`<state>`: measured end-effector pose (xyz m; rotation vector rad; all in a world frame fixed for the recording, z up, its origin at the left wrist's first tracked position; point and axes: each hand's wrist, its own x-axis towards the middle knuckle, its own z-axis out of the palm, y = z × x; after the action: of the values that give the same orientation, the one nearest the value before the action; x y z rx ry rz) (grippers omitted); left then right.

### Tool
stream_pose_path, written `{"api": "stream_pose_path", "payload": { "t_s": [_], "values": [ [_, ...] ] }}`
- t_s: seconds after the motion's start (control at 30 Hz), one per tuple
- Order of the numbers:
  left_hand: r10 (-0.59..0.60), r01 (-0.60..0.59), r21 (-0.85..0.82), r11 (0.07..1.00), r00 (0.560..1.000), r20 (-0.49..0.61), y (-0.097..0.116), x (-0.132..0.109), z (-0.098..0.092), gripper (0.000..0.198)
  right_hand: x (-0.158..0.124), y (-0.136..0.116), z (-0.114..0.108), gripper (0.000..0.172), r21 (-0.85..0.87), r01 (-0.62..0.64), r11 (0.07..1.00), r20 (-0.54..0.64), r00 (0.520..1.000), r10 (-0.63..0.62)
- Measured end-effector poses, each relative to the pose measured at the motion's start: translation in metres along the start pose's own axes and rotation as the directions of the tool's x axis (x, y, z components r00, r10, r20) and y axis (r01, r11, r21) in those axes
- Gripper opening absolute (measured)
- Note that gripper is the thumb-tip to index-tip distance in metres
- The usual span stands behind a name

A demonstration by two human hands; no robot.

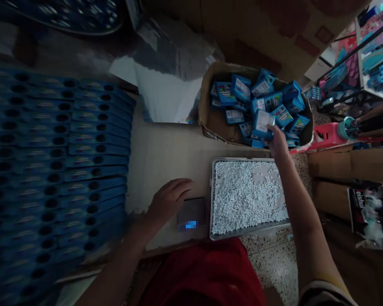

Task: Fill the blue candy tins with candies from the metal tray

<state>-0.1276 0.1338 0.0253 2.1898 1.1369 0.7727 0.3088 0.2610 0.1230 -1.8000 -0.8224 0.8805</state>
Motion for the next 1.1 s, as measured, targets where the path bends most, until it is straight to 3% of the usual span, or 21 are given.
{"api": "stream_pose_path", "payload": {
  "t_s": [0.1, 0.2, 0.27, 0.37, 0.4, 0.47, 0.57, 0.63, 0.73, 0.77, 0.8, 0.83, 0.93, 1.03, 1.07, 1.1],
  "values": [
    [-0.187, 0.178, -0.147, 0.973, 0.981, -0.051, 0.019, -0.01, 0.002, 0.026, -0.084, 0.01, 0.005, 0.042, 0.113, -0.054, 0.992, 0.238, 0.971, 0.026],
    [-0.36, 0.314, -0.4, 0.861, 0.932, -0.044, 0.046, 0.0, 0.008, 0.033, -0.159, 0.035, 0.011, 0.051, 0.184, -0.03, 0.983, 0.351, 0.936, -0.037],
    [-0.428, 0.365, -0.568, 0.738, 0.903, 0.025, 0.062, 0.009, 0.018, 0.058, -0.197, 0.058, 0.016, 0.052, 0.212, -0.068, 0.975, 0.364, 0.931, -0.014],
    [-0.437, 0.415, -0.696, 0.587, 0.885, 0.159, 0.079, 0.011, 0.039, 0.097, -0.239, 0.092, 0.024, 0.057, 0.24, -0.184, 0.953, 0.397, 0.915, 0.076],
    [-0.429, 0.44, -0.712, 0.547, 0.878, 0.213, 0.082, 0.006, 0.045, 0.098, -0.251, 0.102, 0.026, 0.057, 0.248, -0.225, 0.942, 0.417, 0.903, 0.105],
    [-0.405, 0.525, -0.711, 0.468, 0.842, 0.356, 0.084, -0.01, 0.055, 0.083, -0.269, 0.119, 0.027, 0.058, 0.257, -0.309, 0.916, 0.485, 0.861, 0.155],
    [-0.336, 0.68, -0.663, 0.313, 0.732, 0.592, 0.079, -0.048, 0.055, 0.067, -0.288, 0.138, 0.02, 0.055, 0.24, -0.455, 0.857, 0.637, 0.74, 0.214],
    [-0.262, 0.726, -0.657, 0.201, 0.686, 0.678, 0.075, -0.071, 0.05, 0.086, -0.297, 0.148, 0.011, 0.054, 0.201, -0.56, 0.803, 0.75, 0.615, 0.241],
    [-0.131, 0.727, -0.667, 0.162, 0.686, 0.716, 0.079, -0.093, 0.046, 0.114, -0.318, 0.16, 0.004, 0.06, 0.106, -0.73, 0.675, 0.89, 0.373, 0.264],
    [-0.098, 0.72, -0.671, 0.178, 0.691, 0.716, 0.084, -0.097, 0.047, 0.112, -0.326, 0.164, 0.005, 0.065, 0.072, -0.762, 0.644, 0.914, 0.308, 0.263],
    [-0.084, 0.716, -0.672, 0.187, 0.694, 0.715, 0.089, -0.099, 0.05, 0.104, -0.334, 0.167, 0.007, 0.069, 0.045, -0.759, 0.65, 0.92, 0.285, 0.269],
    [-0.114, 0.718, -0.672, 0.183, 0.694, 0.711, 0.095, -0.1, 0.054, 0.09, -0.34, 0.17, 0.009, 0.073, 0.028, -0.722, 0.691, 0.909, 0.306, 0.283],
    [-0.389, 0.728, -0.668, 0.157, 0.667, 0.636, 0.104, -0.1, 0.068, 0.053, -0.331, 0.175, 0.015, 0.069, -0.022, -0.526, 0.85, 0.81, 0.488, 0.324],
    [-0.614, 0.71, -0.679, 0.189, 0.625, 0.482, 0.103, -0.097, 0.085, 0.045, -0.27, 0.176, 0.017, 0.048, -0.061, -0.346, 0.936, 0.623, 0.72, 0.306],
    [-0.655, 0.693, -0.689, 0.214, 0.625, 0.425, 0.102, -0.097, 0.091, 0.046, -0.242, 0.176, 0.018, 0.043, -0.164, -0.119, 0.979, 0.502, 0.844, 0.187],
    [-0.691, 0.675, -0.696, 0.243, 0.624, 0.364, 0.103, -0.099, 0.098, 0.049, -0.214, 0.177, 0.021, 0.038, -0.289, 0.12, 0.95, 0.471, 0.882, 0.032]
  ]
}}
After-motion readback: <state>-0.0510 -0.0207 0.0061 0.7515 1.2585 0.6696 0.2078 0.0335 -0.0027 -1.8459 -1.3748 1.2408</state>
